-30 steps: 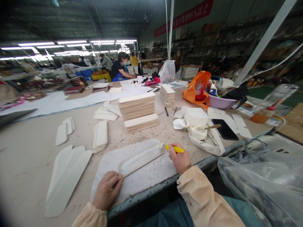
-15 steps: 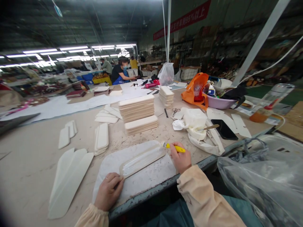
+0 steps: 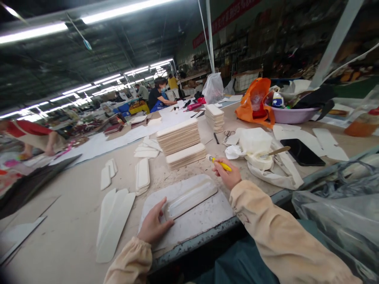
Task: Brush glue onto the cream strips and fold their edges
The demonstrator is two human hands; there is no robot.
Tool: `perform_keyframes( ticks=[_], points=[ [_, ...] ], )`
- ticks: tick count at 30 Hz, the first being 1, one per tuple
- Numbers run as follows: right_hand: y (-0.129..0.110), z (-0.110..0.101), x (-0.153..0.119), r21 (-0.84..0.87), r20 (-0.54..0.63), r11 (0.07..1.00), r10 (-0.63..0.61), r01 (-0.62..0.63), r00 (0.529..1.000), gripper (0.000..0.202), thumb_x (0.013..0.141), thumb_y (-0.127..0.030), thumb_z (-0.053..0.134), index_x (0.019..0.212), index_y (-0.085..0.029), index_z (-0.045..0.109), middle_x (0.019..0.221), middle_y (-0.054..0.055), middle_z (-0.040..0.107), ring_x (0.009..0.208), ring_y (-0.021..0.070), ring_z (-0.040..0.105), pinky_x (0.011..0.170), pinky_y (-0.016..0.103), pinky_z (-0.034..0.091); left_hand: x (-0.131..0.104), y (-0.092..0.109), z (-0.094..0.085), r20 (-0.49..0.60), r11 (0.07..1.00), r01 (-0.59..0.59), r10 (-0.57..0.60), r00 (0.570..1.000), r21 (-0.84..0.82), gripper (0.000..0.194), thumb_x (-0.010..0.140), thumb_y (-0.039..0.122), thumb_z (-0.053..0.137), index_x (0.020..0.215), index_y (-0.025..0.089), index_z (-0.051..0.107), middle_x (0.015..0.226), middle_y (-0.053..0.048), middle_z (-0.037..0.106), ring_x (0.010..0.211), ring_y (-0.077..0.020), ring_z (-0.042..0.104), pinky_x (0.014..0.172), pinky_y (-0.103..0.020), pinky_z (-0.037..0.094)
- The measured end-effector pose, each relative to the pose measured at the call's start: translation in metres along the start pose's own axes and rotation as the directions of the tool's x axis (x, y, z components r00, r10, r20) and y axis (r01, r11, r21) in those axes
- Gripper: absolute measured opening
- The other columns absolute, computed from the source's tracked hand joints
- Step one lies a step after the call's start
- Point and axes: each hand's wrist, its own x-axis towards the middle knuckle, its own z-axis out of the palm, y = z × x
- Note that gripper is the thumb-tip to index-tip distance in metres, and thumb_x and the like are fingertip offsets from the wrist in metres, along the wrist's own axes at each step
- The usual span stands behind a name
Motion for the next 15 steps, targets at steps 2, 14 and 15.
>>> perform_keyframes(
  ticks=[2, 14, 15],
  points=[
    [0.007, -0.002, 0.000, -0.026, -0.016, 1.000, -0.010, 0.010, 1.000, 0.045, 0.078, -0.060, 0.055, 0.097, -0.019, 0.060, 0.072, 0.004, 0.067, 0.056, 0.0132, 0.059, 0.057, 0.027, 0.053, 0.005, 0.001, -0.004, 0.059, 1.000, -0.017, 0.015, 0.998, 0.025, 0.083, 0.067, 0.034, 0.073, 0.141, 0.019, 0.039, 0.127, -0.012, 0.059, 0.103, -0.0267, 0.061, 0.090, -0.043, 0.050],
    [0.021, -0.006, -0.006, -0.127, 0.046, 0.977, -0.166, 0.171, 0.985, 0.038, 0.086, -0.053, 0.049, 0.098, -0.020, 0.062, 0.078, 0.003, 0.066, 0.062, 0.0146, 0.062, 0.063, 0.029, 0.054, 0.008, 0.000, -0.005, 0.061, 0.997, -0.081, 0.081, 0.995, 0.008, 0.067, 0.075, 0.030, 0.064, 0.138, 0.020, 0.042, 0.128, -0.011, 0.055, 0.106, -0.0240, 0.059, 0.088, -0.040, 0.052],
    [0.020, -0.007, -0.008, -0.141, 0.056, 0.974, -0.173, 0.179, 0.983, 0.038, 0.086, -0.053, 0.049, 0.098, -0.020, 0.062, 0.079, 0.004, 0.067, 0.064, 0.0153, 0.063, 0.064, 0.030, 0.055, 0.006, 0.003, -0.005, 0.064, 0.997, -0.078, 0.077, 0.995, 0.013, 0.067, 0.074, 0.030, 0.065, 0.137, 0.020, 0.043, 0.128, -0.011, 0.055, 0.107, -0.0242, 0.059, 0.089, -0.040, 0.052]
  ],
)
